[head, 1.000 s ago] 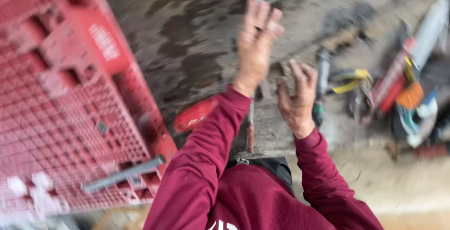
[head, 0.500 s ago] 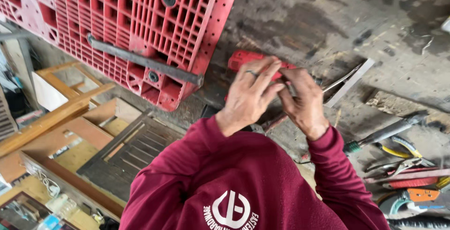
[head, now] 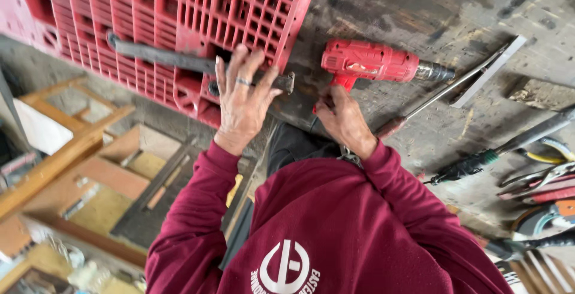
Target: The person repairs a damaged red plastic pallet by using a heated tool to melt and fuse the plastic sections together, followed by wiping the area with a cloth and pressing on the fused sections by hand.
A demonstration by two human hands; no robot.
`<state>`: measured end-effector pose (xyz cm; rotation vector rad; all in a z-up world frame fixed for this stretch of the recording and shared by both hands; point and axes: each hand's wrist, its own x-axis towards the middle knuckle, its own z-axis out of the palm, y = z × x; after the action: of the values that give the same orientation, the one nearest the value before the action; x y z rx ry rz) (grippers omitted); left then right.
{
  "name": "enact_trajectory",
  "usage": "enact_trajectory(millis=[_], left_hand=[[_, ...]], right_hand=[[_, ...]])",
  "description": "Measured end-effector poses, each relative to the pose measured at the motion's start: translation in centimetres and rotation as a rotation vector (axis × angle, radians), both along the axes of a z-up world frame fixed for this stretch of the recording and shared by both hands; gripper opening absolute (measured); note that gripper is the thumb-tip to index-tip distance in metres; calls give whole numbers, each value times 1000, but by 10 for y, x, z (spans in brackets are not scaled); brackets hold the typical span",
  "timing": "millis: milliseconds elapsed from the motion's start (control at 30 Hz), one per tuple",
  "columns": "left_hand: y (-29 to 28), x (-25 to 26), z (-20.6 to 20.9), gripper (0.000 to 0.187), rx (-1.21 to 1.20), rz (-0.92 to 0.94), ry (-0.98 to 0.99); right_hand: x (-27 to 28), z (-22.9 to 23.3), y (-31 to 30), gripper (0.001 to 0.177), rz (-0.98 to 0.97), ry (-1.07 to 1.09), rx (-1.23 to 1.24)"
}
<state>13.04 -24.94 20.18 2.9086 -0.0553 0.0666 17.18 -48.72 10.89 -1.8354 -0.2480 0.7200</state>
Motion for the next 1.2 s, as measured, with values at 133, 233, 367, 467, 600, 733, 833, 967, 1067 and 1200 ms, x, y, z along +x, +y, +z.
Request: enact_trajectory(millis=[133, 233, 367, 467, 600, 733, 833, 967, 1067, 1200], left_hand=[[8, 12, 1, 37, -102, -204, -116], [11, 24, 2, 59, -156, -287, 33], [21, 44, 13, 51, -80, -332, 84], [5, 36, 21, 39, -12, -394, 52], [-42, 45, 47, 41, -101, -661, 376], [-97, 43, 63, 41, -299, -919, 398], [-117, 38, 75, 35, -329, -1058, 548], [-132, 44, 81, 26, -127, -1171, 734], [-151, 43, 75, 23, -19, -1210, 896], [-172, 32, 59, 20, -76, -1263, 790]], right_hand=[[-23, -31, -14, 32, -332, 65, -90], [-34, -36, -11, 45, -461, 120, -107], [-17, -28, 11, 63, -493, 35, -409], [-10, -25, 20, 73, -546, 176, -466], [-12, -28, 28, 60, -579, 29, -437], [-21, -20, 21, 60, -717, 27, -223], [-34, -9, 6, 63, -820, -2, -100], [-65, 11, -29, 66, -823, -81, -36], [-89, 16, -57, 62, -870, -24, 9], [-124, 8, -113, 61, -833, -155, -211]])
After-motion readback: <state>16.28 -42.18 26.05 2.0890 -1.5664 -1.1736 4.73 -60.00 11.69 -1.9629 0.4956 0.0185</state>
